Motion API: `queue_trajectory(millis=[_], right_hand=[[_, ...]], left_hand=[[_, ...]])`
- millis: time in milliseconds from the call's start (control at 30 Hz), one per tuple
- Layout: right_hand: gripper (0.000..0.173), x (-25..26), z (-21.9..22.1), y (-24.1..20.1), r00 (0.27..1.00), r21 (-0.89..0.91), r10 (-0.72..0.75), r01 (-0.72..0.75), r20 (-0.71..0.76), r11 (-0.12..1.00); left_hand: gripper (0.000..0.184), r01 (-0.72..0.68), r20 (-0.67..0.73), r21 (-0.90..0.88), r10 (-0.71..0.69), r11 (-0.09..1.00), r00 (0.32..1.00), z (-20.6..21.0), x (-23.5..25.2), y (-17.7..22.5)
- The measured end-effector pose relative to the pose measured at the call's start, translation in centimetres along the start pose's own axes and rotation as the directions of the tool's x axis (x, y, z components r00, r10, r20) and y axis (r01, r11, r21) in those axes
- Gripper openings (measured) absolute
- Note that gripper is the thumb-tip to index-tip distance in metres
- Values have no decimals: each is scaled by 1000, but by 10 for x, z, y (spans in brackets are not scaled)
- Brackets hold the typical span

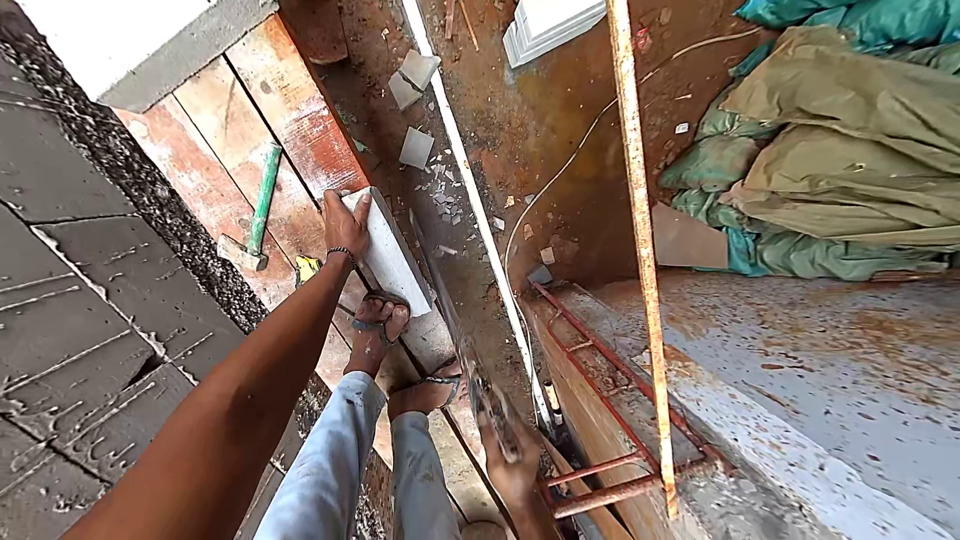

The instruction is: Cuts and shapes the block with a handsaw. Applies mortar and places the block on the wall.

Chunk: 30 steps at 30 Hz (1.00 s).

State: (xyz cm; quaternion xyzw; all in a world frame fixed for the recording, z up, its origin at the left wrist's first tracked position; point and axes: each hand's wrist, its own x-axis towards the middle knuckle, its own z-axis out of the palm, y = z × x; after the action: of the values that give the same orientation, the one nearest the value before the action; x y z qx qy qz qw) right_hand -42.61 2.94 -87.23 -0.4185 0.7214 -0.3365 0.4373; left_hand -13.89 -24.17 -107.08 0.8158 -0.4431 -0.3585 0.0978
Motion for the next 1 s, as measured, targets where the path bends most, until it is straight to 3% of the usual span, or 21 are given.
queue_trajectory(millis=[167,267,367,433,500,567,600,667,733,833,900,967,1000], right_hand=[[41,-37,-15,-7,984,-122,-164,172,69,978],[44,1,25,14,976,-105,-180,193,124,976],[47,43,68,31,986,-53,-154,158,64,986],[42,50,74,25,999,80,31,-28,-30,996],[28,61,69,17,921,305,360,-304,-148,903],[19,67,59,13,850,403,498,-400,-174,823],[20,63,55,11,884,370,437,-355,-166,859],[33,42,44,5,983,198,164,-146,-79,969],[43,15,37,4,998,39,-59,58,14,998],[48,10,56,18,981,-80,-183,188,61,979],[47,29,79,24,991,-101,-134,133,-4,986],[40,51,97,14,988,20,88,-86,-125,996],[33,61,101,5,949,130,247,-224,-198,966]], left_hand=[[60,-4,-23,-14,4,1000,1000,4,1,-3],[60,-20,-20,-14,19,1000,1000,4,5,-4],[60,-23,-18,-7,23,1000,1000,7,1,-5],[60,-8,-21,-18,8,1000,1000,7,3,-1],[60,11,-12,-16,-11,1000,1000,5,0,-2],[60,21,-12,-26,-21,999,1000,5,-1,-2],[60,23,-13,-29,-24,999,1000,6,-2,0],[59,18,-17,-36,-19,999,1000,6,1,4],[60,17,-9,-24,-18,1000,1000,4,0,1],[61,1,-3,-22,-1,1000,1000,3,2,-1],[62,-14,-22,-37,13,999,1000,6,-2,-1],[62,1,-38,-36,-3,999,999,4,0,2],[64,23,-42,-30,-24,999,999,4,-2,2]])
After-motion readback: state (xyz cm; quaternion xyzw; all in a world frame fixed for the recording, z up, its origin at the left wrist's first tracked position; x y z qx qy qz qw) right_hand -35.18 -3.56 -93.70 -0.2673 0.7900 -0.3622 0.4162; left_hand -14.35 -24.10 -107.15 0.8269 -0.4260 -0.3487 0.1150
